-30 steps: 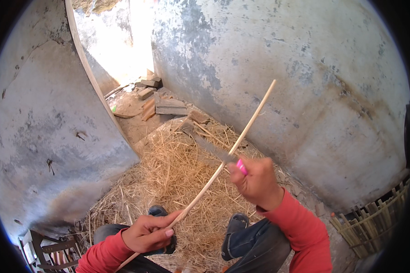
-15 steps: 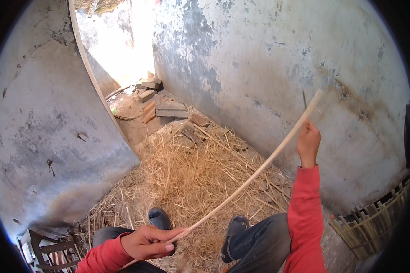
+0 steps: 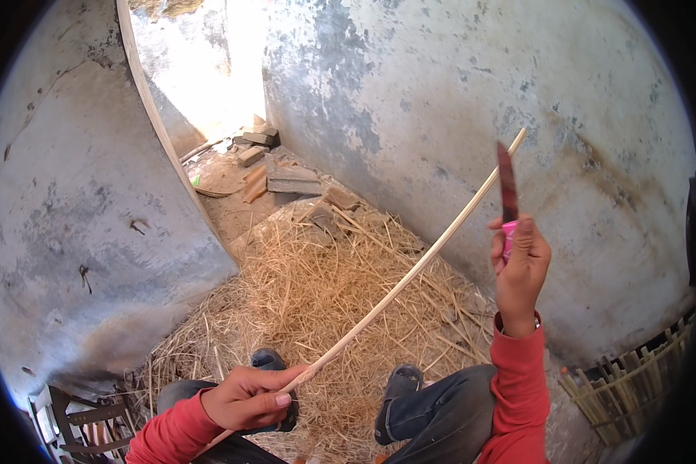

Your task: The person is shaving a thin wooden stick using a utility knife, removing thin layers of wood from one end of the stick while sitting in a cluttered workspace.

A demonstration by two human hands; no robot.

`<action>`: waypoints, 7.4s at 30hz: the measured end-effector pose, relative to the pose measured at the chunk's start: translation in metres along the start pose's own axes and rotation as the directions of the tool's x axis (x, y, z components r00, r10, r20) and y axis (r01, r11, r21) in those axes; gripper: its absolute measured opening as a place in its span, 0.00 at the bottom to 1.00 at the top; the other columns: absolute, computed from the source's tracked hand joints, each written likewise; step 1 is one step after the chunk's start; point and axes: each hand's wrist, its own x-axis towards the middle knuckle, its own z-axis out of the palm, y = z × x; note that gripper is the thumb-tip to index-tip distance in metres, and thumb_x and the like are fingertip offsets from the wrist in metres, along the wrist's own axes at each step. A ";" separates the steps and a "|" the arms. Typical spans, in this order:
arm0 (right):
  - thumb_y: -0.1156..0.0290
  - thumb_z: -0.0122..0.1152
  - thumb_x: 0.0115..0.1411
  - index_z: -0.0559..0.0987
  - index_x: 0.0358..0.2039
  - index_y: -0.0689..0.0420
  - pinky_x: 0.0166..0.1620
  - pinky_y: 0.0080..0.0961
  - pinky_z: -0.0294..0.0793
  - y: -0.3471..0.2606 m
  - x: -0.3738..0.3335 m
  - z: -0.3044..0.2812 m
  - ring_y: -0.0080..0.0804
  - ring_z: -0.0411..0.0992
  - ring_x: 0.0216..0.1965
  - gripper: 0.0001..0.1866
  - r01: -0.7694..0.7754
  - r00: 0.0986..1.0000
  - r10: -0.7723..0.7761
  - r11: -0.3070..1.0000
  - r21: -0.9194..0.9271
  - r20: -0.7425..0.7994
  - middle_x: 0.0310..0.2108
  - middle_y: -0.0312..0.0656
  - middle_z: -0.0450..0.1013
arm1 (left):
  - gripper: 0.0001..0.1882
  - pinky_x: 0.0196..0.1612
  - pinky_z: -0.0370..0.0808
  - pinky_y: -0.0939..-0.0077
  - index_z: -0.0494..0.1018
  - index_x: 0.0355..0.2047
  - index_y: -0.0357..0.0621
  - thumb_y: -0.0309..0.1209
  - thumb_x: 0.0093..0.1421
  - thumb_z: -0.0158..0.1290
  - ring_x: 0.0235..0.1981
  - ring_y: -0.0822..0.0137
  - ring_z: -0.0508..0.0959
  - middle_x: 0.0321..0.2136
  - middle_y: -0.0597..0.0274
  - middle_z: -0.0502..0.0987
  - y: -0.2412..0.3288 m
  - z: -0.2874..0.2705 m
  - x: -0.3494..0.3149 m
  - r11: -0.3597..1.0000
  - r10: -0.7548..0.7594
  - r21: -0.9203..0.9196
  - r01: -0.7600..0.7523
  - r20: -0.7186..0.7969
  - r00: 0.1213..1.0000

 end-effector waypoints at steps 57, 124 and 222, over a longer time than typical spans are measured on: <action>0.59 0.57 0.68 0.76 0.26 0.60 0.22 0.18 0.57 -0.012 -0.077 0.073 0.12 0.57 0.19 0.19 -0.550 0.545 0.337 0.835 0.024 0.768 0.16 0.26 0.62 | 0.26 0.17 0.53 0.82 0.56 0.69 0.45 0.30 0.72 0.44 0.13 0.83 0.54 0.15 0.77 0.55 0.005 0.012 0.044 0.990 0.137 0.043 -0.132 -0.184 0.973; 0.63 0.51 0.70 0.79 0.29 0.61 0.19 0.32 0.62 0.004 -0.082 0.069 0.36 0.64 0.12 0.17 0.073 0.768 0.032 0.988 -0.137 0.640 0.12 0.47 0.64 | 0.26 0.20 0.52 0.83 0.59 0.67 0.41 0.26 0.69 0.48 0.16 0.83 0.55 0.18 0.78 0.58 0.004 0.016 0.040 1.000 0.020 -0.019 -0.025 -0.220 0.975; 0.59 0.48 0.71 0.75 0.27 0.63 0.21 0.25 0.56 0.024 -0.048 0.042 0.18 0.56 0.17 0.22 0.049 0.917 0.015 0.988 -0.149 0.400 0.13 0.34 0.59 | 0.14 0.19 0.52 0.81 0.64 0.39 0.42 0.39 0.75 0.36 0.14 0.79 0.52 0.16 0.73 0.55 -0.006 0.018 0.037 0.995 -0.092 -0.039 0.092 -0.006 0.996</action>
